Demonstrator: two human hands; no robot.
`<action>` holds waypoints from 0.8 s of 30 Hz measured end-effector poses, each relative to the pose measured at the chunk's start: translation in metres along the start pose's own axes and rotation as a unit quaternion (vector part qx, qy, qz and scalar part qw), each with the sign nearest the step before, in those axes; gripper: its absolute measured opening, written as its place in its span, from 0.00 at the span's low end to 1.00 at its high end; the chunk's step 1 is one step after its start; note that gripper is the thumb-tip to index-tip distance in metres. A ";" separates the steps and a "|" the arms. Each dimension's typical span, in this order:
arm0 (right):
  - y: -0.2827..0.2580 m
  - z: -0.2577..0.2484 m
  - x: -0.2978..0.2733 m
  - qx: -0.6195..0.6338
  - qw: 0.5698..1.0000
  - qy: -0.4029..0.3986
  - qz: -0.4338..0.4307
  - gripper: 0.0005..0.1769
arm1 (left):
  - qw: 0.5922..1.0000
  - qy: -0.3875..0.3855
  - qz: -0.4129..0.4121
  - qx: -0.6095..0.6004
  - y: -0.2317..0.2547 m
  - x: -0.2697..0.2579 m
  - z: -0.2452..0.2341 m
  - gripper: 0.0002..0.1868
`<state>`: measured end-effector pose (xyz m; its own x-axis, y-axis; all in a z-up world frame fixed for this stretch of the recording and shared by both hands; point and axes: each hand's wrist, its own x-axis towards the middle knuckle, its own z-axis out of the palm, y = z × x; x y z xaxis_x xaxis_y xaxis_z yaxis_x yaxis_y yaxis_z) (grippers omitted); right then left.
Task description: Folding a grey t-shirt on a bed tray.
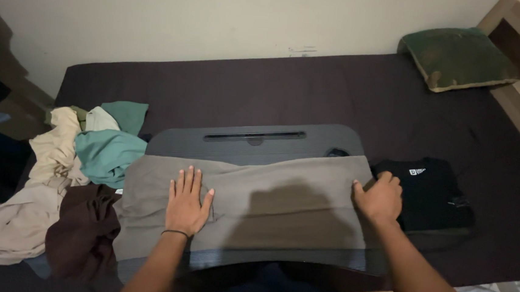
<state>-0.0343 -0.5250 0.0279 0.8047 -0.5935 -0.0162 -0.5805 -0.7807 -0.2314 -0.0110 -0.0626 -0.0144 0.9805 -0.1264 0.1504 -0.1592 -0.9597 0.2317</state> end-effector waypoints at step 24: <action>-0.071 -0.051 -0.021 0.243 0.958 -0.063 -0.140 0.24 | 0.774 -0.231 -0.110 -0.580 0.108 0.051 -0.007 0.44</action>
<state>-0.0163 -0.4671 0.0940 0.9468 -0.3217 0.0020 -0.2378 -0.7039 -0.6693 0.0207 -0.1711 0.0250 0.8922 -0.3257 -0.3130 0.2840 -0.1345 0.9494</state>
